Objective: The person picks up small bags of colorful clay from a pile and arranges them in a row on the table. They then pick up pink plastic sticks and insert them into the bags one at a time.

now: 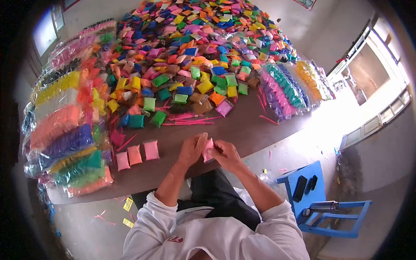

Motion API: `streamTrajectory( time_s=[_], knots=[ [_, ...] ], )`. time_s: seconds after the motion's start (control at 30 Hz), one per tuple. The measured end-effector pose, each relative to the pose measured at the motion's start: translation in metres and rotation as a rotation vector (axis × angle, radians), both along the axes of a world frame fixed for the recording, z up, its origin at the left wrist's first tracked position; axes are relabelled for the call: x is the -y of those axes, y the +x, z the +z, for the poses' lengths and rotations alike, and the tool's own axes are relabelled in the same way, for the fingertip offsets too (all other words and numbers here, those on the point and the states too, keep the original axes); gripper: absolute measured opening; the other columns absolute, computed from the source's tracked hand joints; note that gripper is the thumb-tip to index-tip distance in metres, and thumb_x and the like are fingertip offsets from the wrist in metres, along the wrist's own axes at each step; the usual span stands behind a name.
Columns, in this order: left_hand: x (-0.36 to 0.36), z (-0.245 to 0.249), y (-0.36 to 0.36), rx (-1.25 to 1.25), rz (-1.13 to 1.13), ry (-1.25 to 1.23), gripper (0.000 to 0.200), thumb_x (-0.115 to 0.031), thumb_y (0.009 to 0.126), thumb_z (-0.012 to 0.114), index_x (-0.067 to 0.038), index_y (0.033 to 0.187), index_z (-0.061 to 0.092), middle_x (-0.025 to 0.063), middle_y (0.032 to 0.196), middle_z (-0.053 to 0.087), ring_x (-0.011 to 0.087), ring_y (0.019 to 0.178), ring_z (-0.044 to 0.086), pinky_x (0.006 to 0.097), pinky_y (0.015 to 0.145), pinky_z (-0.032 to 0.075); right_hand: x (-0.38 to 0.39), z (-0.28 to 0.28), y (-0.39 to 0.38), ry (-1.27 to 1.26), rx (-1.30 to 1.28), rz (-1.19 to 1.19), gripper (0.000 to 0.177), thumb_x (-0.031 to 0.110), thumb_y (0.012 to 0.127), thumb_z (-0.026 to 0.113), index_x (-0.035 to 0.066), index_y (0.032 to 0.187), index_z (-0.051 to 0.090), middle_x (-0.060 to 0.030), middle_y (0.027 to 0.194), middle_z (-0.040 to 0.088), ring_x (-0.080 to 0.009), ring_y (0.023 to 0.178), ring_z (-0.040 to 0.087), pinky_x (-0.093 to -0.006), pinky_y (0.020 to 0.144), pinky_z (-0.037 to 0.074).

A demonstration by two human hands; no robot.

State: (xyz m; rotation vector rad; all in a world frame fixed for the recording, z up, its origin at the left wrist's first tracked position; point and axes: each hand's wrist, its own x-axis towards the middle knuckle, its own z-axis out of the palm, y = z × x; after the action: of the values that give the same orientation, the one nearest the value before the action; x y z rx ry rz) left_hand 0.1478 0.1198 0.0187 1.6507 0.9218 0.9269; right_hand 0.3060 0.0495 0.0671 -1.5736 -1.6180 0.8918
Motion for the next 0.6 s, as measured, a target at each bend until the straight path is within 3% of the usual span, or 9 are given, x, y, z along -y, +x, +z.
streamTrajectory(
  time_s=[0.1, 0.17, 0.23, 0.3, 0.33, 0.4, 0.5, 0.6],
  knots=[
    [0.003, 0.002, 0.002, 0.037, 0.029, 0.035, 0.047, -0.039, 0.099, 0.049, 0.001, 0.078, 0.058, 0.0207, 0.064, 0.05, 0.0302, 0.056, 0.045, 0.0408, 0.058, 0.041, 0.003, -0.002, 0.0, -0.03, -0.003, -0.015, 0.019, 0.018, 0.087, 0.065, 0.0, 0.084, 0.061, -0.0032, 0.064, 0.049, -0.0096, 0.061, 0.044, -0.0301, 0.054, 0.037],
    [0.004, -0.001, 0.006, 0.066, 0.056, -0.009, 0.047, -0.039, 0.099, 0.049, 0.002, 0.076, 0.057, 0.0198, 0.063, 0.049, 0.0279, 0.056, 0.044, 0.0408, 0.057, 0.04, -0.003, -0.015, 0.012, -0.014, 0.018, -0.002, 0.019, 0.018, 0.088, 0.064, 0.0, 0.087, 0.062, -0.0016, 0.066, 0.051, -0.0079, 0.063, 0.045, -0.0284, 0.055, 0.038],
    [0.001, -0.002, 0.006, 0.122, 0.063, -0.056, 0.047, -0.039, 0.099, 0.049, 0.002, 0.075, 0.056, 0.0191, 0.062, 0.047, 0.026, 0.056, 0.043, 0.0406, 0.057, 0.04, -0.012, -0.003, 0.012, 0.041, -0.121, -0.153, 0.018, 0.017, 0.089, 0.064, 0.0, 0.094, 0.064, 0.001, 0.073, 0.055, -0.0051, 0.066, 0.046, -0.0256, 0.056, 0.039],
    [0.002, 0.0, 0.003, 0.206, 0.059, -0.125, 0.047, -0.038, 0.099, 0.049, 0.001, 0.074, 0.056, 0.0185, 0.062, 0.047, 0.0243, 0.056, 0.041, 0.0403, 0.056, 0.04, -0.03, 0.012, 0.015, 0.143, -0.437, -0.289, 0.018, 0.015, 0.089, 0.063, 0.0, 0.099, 0.065, 0.0022, 0.079, 0.059, -0.0032, 0.069, 0.047, -0.0234, 0.059, 0.04],
    [0.002, 0.002, 0.003, 0.145, 0.066, -0.08, 0.046, -0.037, 0.098, 0.051, 0.001, 0.074, 0.057, 0.0182, 0.062, 0.048, 0.0254, 0.056, 0.043, 0.0402, 0.057, 0.04, -0.039, 0.02, 0.018, 0.147, -0.355, -0.278, 0.018, 0.015, 0.089, 0.063, 0.0, 0.099, 0.065, 0.0015, 0.08, 0.059, -0.0037, 0.07, 0.047, -0.0235, 0.06, 0.041],
    [0.006, 0.005, 0.003, 0.014, 0.084, -0.011, 0.043, -0.036, 0.096, 0.053, 0.0, 0.073, 0.059, 0.0176, 0.061, 0.052, 0.0276, 0.056, 0.047, 0.0402, 0.058, 0.041, -0.05, 0.034, 0.011, 0.108, -0.221, -0.206, 0.019, 0.016, 0.088, 0.064, 0.0, 0.098, 0.065, 0.0005, 0.08, 0.059, -0.005, 0.07, 0.048, -0.0246, 0.061, 0.041],
    [0.005, 0.006, 0.003, -0.217, -0.031, 0.118, 0.034, -0.031, 0.095, 0.054, -0.001, 0.082, 0.062, 0.0083, 0.066, 0.056, 0.018, 0.06, 0.051, 0.0344, 0.06, 0.043, -0.07, 0.04, -0.016, 0.058, -0.116, 0.012, 0.022, 0.019, 0.086, 0.065, -0.001, 0.094, 0.064, -0.0019, 0.076, 0.058, -0.0087, 0.068, 0.05, -0.0283, 0.061, 0.042],
    [0.008, -0.004, 0.016, -0.056, 0.107, 0.56, 0.024, -0.026, 0.091, 0.058, -0.004, 0.098, 0.065, 0.0123, 0.084, 0.065, 0.0254, 0.077, 0.062, 0.0401, 0.071, 0.047, -0.092, 0.034, -0.052, 0.043, -0.006, 0.267, 0.028, 0.024, 0.082, 0.068, -0.002, 0.087, 0.062, -0.0085, 0.071, 0.058, -0.0158, 0.064, 0.051, -0.0334, 0.06, 0.043]
  ],
)
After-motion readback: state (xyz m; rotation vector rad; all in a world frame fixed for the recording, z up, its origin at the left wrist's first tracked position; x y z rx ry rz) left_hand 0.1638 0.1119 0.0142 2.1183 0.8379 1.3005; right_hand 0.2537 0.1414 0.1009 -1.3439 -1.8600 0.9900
